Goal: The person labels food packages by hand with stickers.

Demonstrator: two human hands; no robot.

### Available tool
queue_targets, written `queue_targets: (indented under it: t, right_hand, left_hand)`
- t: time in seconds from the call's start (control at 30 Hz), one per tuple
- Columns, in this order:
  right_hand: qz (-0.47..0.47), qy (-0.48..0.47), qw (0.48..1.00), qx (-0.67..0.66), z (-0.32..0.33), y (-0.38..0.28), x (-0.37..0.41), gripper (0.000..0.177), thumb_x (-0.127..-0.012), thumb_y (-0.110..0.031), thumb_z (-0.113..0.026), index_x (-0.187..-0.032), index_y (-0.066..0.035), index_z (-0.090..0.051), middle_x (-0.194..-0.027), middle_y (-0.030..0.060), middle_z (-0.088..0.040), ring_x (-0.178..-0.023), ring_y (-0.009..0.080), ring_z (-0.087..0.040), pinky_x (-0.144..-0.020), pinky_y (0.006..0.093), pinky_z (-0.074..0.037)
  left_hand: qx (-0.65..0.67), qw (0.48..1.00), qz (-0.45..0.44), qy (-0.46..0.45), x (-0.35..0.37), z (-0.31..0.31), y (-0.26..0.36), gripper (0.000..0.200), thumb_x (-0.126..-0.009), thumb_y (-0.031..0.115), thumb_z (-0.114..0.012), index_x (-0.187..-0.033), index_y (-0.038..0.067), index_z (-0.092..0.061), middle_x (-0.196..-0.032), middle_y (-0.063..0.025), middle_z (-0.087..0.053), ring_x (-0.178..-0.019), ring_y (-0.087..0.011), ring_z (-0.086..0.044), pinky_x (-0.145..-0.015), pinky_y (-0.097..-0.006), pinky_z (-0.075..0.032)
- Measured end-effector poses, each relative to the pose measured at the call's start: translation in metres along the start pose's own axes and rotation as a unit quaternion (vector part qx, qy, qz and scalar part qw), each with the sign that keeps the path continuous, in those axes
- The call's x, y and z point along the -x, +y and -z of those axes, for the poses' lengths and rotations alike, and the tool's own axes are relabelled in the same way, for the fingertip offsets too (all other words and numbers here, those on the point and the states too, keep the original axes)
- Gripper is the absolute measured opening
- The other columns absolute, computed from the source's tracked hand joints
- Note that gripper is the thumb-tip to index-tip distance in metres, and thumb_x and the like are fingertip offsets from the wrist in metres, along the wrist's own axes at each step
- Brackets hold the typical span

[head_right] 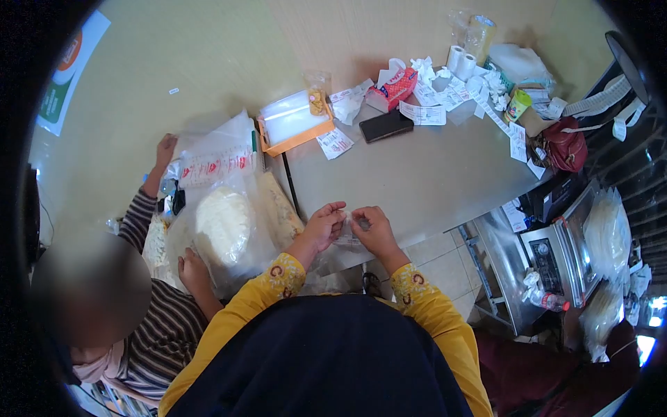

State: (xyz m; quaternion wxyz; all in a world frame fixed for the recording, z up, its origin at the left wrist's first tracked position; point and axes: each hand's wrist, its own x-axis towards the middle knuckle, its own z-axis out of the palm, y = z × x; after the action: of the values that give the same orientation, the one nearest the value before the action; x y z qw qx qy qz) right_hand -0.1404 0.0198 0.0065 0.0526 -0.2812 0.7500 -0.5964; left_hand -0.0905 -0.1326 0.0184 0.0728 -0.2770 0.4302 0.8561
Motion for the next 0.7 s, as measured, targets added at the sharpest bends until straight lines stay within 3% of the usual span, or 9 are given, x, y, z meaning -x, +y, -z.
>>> queue_targets:
  t: [0.2, 0.3, 0.4, 0.47, 0.6, 0.7]
  right_hand:
    - [-0.015, -0.051, 0.999, -0.012, 0.007, 0.003, -0.004, 0.019, -0.071, -0.007, -0.064, -0.089, -0.004, -0.06, -0.083, 0.0089, -0.059, -0.081, 0.0242, -0.055, -0.071, 0.0331, -0.045]
    - [-0.004, -0.065, 0.998, 0.014, 0.01, 0.006, -0.004, 0.019, -0.071, -0.008, -0.065, -0.089, -0.004, -0.061, -0.084, 0.0095, -0.06, -0.083, 0.0249, -0.055, -0.073, 0.0336, -0.046]
    - [0.042, -0.072, 0.995, 0.05, 0.008, 0.008, -0.003, 0.019, -0.071, -0.008, -0.065, -0.089, -0.005, -0.061, -0.085, 0.0107, -0.06, -0.084, 0.0255, -0.056, -0.076, 0.0335, -0.046]
    - [0.056, -0.074, 0.993, 0.066, 0.009, 0.004, -0.003, 0.018, -0.07, -0.006, -0.064, -0.089, -0.005, -0.062, -0.085, 0.0107, -0.061, -0.085, 0.0257, -0.056, -0.076, 0.0335, -0.046]
    - [0.046, -0.079, 0.995, 0.035, 0.01, 0.003, -0.002, 0.017, -0.071, -0.005, -0.063, -0.088, -0.004, -0.062, -0.084, 0.0107, -0.06, -0.082, 0.0237, -0.058, -0.074, 0.031, -0.046]
    - [0.03, -0.081, 0.996, 0.005, 0.011, 0.013, -0.003, 0.016, -0.073, -0.006, -0.063, -0.088, -0.003, -0.062, -0.083, 0.0109, -0.059, -0.079, 0.0225, -0.058, -0.072, 0.0299, -0.046]
  left_hand:
    - [-0.058, 0.998, 0.006, -0.03, 0.001, 0.002, 0.003, 0.025, -0.08, 0.005, -0.051, -0.105, 0.006, -0.05, -0.066, 0.0038, -0.045, -0.044, -0.0045, -0.034, -0.039, -0.0199, -0.027]
    - [-0.202, 0.979, -0.038, -0.003, 0.0, -0.004, 0.004, 0.027, -0.078, 0.006, -0.05, -0.105, 0.005, -0.05, -0.066, 0.0033, -0.048, -0.046, -0.0051, -0.038, -0.041, -0.021, -0.031]
    - [-0.366, 0.916, -0.159, 0.035, -0.026, 0.016, -0.02, 0.03, -0.076, 0.007, -0.053, -0.106, 0.005, -0.05, -0.067, 0.0012, -0.05, -0.052, -0.0074, -0.044, -0.045, -0.0226, -0.036]
    - [-0.369, 0.925, -0.077, 0.037, -0.007, -0.002, -0.002, 0.035, -0.071, 0.01, -0.059, -0.103, 0.0, -0.05, -0.073, -0.0077, -0.057, -0.063, -0.0139, -0.053, -0.056, -0.0276, -0.044]
    - [-0.345, 0.925, -0.156, 0.035, -0.03, 0.014, -0.03, 0.034, -0.07, 0.01, -0.06, -0.1, 0.0, -0.05, -0.073, -0.0077, -0.055, -0.062, -0.0126, -0.052, -0.054, -0.0267, -0.043]
    - [-0.292, 0.948, -0.122, 0.038, -0.017, 0.005, -0.018, 0.034, -0.071, 0.011, -0.059, -0.101, 0.0, -0.049, -0.074, -0.0064, -0.054, -0.062, -0.0127, -0.051, -0.056, -0.0257, -0.043]
